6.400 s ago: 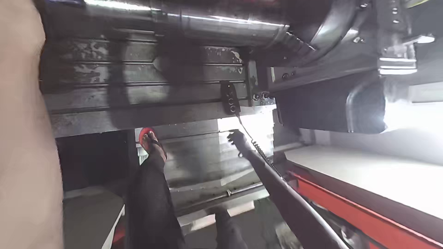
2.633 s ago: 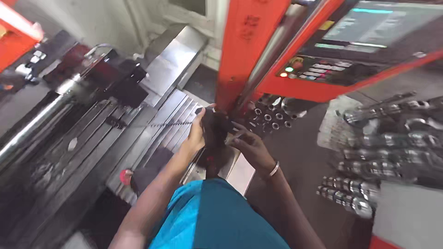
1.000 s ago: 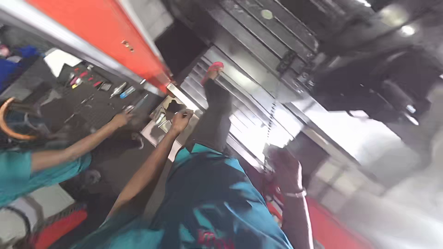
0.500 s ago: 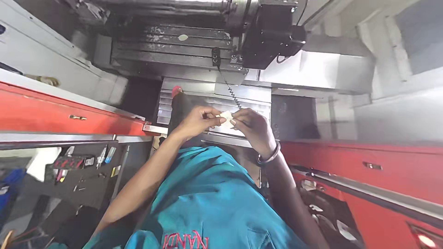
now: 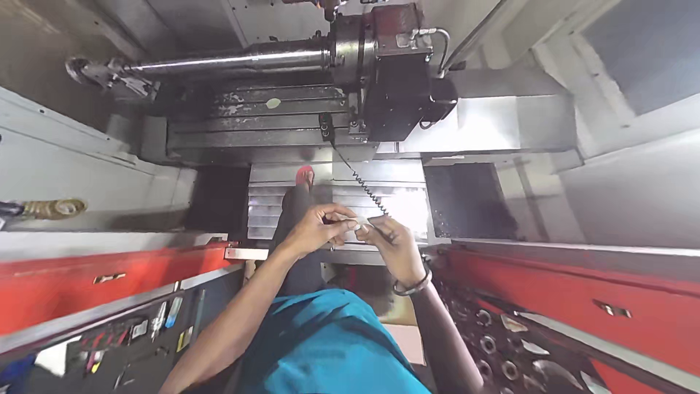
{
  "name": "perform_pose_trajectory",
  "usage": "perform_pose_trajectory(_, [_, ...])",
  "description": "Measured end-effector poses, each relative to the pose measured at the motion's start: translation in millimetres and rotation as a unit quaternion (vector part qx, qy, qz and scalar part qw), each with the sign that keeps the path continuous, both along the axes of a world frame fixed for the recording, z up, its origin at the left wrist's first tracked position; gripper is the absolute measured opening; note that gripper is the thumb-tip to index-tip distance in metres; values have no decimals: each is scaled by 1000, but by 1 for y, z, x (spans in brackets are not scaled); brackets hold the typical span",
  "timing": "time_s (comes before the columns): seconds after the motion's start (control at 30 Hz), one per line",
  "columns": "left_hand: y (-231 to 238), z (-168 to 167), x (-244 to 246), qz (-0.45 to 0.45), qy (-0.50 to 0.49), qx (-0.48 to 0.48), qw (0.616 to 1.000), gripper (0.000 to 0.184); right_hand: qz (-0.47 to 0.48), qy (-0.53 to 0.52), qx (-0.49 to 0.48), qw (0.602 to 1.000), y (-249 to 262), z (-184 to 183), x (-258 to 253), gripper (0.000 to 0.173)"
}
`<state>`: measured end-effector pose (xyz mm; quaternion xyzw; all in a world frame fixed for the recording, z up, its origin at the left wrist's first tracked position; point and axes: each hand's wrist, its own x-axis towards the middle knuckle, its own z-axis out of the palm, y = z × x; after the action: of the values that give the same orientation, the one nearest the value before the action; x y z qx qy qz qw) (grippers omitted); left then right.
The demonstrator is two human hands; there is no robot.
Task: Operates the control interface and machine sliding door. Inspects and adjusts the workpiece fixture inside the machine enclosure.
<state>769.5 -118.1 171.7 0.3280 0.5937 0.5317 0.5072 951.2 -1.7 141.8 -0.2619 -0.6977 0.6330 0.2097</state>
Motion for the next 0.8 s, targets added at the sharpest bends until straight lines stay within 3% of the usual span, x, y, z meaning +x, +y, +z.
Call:
perform_pose_trajectory(0.33, [70,-53,-92,-40,113,-4,993,15,-84,-39,15,996,46,-59,-74,16])
perform_pose_trajectory(0.5, [126,-60,-199,3,203,-73,976,20,-112,-54,-44,991,71,-109,-93,19])
perform_pose_trajectory(0.6, [194,-68,-296,53,314,-51,946,21,-98,-179,-45,978,79,-166,-84,27])
perform_pose_trajectory(0.7, [283,-85,-387,73,418,-13,906,26,-49,-297,-39,953,79,-251,-59,31])
perform_pose_trajectory(0.8, [366,-104,-458,110,486,27,867,28,33,-429,-43,902,85,-346,-35,38])
